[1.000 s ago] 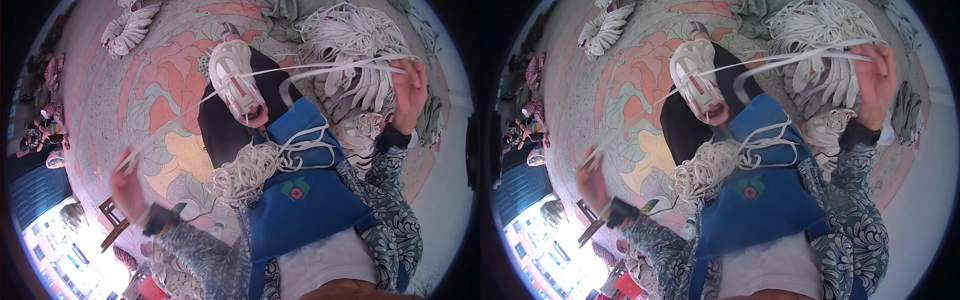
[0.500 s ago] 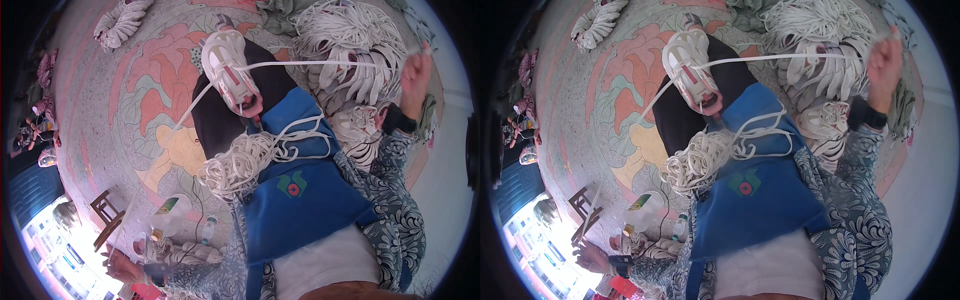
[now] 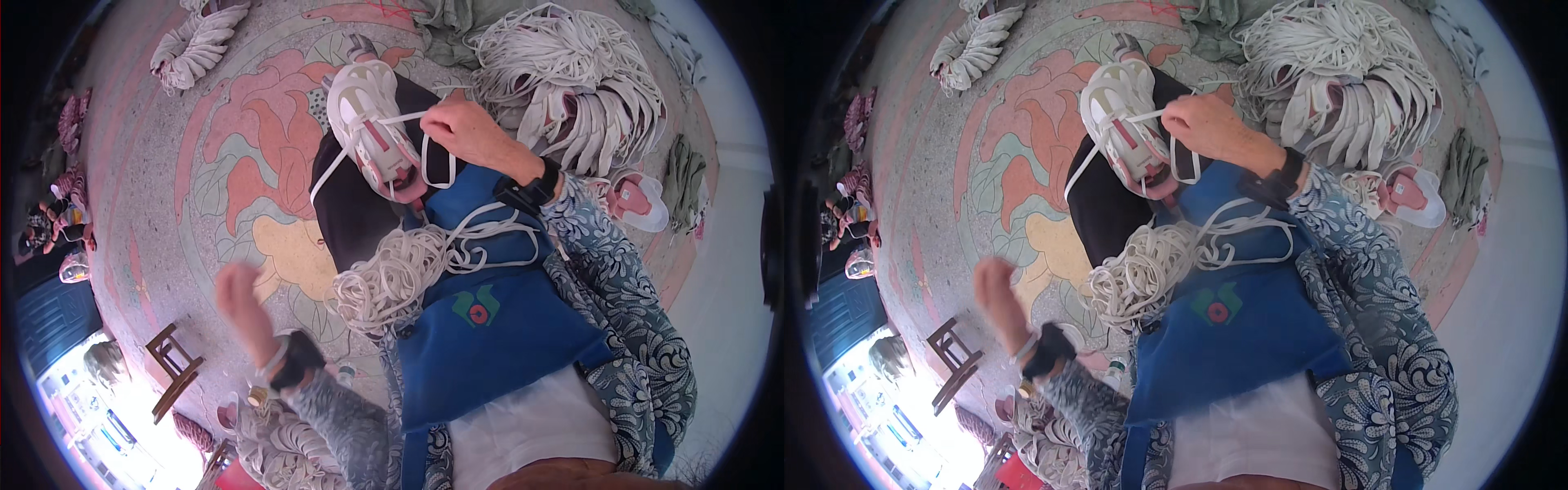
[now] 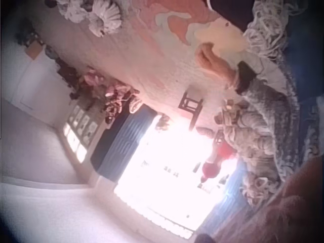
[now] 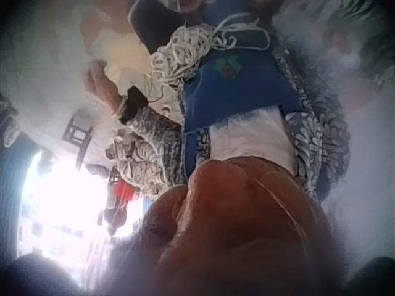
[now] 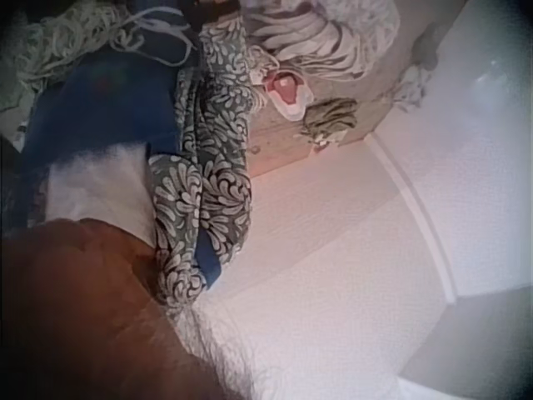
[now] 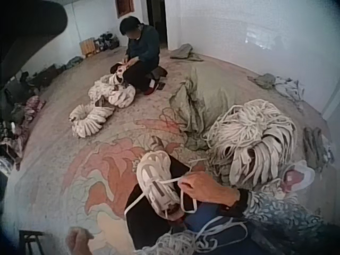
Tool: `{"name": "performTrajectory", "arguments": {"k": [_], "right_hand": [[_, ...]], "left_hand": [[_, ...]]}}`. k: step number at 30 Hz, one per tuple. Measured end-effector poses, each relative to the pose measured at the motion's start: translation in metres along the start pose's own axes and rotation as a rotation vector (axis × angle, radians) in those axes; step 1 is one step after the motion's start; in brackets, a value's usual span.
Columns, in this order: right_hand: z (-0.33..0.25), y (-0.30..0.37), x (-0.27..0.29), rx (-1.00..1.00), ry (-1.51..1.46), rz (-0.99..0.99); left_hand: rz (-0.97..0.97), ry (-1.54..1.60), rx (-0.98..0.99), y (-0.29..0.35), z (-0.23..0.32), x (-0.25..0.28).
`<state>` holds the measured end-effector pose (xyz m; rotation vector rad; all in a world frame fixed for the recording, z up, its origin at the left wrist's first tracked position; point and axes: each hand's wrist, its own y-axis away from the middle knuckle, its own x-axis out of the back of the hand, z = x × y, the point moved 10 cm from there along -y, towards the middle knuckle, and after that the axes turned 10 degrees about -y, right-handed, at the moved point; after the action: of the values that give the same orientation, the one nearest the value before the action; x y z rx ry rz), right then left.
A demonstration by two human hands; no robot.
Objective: Manually thread laces through the eyelets of a shoe upper.
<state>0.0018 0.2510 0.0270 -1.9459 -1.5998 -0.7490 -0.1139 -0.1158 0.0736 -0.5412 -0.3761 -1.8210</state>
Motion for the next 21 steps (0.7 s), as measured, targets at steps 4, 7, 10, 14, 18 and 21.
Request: {"name": "performTrajectory", "arguments": {"k": [4,7,10,14,18,21], "right_hand": [[-0.009,-0.027,0.006,0.163,0.023,0.313],[-0.009,-0.047,-0.021,0.120,0.147,0.231],[-0.011,-0.052,-0.035,0.131,0.202,0.166],[-0.014,-0.053,-0.042,0.188,0.318,0.119],[-0.025,-0.051,-0.043,0.210,0.375,0.096],[-0.029,-0.054,-0.051,0.195,0.456,0.014]], "left_hand": [[-0.061,-0.180,-0.107,-0.046,0.048,-0.128],[0.007,-0.196,-0.323,-0.069,0.065,-0.176],[-0.018,-0.365,-0.457,-0.076,0.073,-0.210],[-0.057,-0.413,-0.477,-0.077,0.069,-0.226],[-0.186,-0.273,-0.322,-0.076,0.055,-0.232],[-0.195,-0.272,-0.336,-0.077,0.057,-0.230]]}}
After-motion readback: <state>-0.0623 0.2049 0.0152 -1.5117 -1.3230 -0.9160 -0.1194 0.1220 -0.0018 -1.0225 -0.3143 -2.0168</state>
